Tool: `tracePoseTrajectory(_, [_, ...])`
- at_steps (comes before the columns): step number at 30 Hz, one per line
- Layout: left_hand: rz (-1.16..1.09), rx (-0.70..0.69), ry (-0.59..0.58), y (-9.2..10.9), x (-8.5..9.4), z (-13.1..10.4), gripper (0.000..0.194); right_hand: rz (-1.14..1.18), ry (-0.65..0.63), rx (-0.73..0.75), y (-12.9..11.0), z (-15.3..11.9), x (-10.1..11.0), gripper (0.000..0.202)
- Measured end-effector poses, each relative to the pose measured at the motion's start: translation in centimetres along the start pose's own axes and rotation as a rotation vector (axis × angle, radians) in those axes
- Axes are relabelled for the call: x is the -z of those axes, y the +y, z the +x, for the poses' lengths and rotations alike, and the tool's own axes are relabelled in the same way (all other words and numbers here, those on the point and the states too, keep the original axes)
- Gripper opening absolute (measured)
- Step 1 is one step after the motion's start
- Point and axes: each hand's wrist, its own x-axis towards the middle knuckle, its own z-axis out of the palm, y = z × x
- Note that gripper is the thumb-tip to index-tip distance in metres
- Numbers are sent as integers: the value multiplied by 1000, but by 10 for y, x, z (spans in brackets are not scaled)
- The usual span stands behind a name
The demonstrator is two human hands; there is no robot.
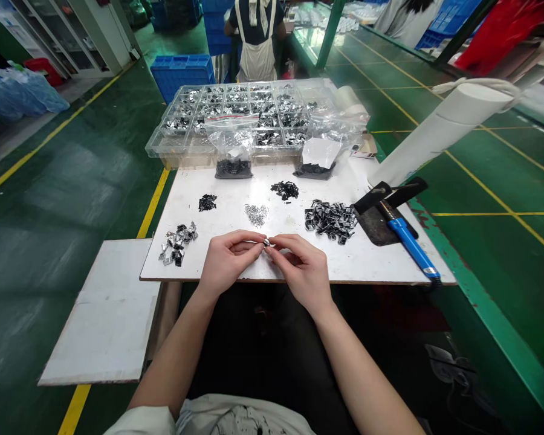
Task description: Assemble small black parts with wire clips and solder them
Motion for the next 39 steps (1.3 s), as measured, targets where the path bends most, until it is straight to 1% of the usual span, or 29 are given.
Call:
tracePoseTrajectory(7, [-60,2,-66,-3,-1,-1,20,-11,39,-17,0,0,0,12])
tracePoseTrajectory(16, [-7,31,-49,-1,1,-1,21,-71,4,39,1,-3,2,18])
tracePoseTrajectory(22, [13,44,-54,-1,2,-1,21,-92,7,77,2,-3,3,21])
tracePoseTrajectory(24, [7,21,-58,-1,1,0,19,-87,18,71,2,-4,2,22])
tracePoseTrajectory(29, [59,-103,-38,-1,0,2,13,-76,39,59,3,-5,1,22])
tracePoseTrajectory(35, [103,-95,-27,-3,0,2,14,-80,58,57,3,-5,0,22])
tracePoseTrajectory(39, [127,-123,-21,-2,0,1,14,-116,87,135,2,-5,-2,24])
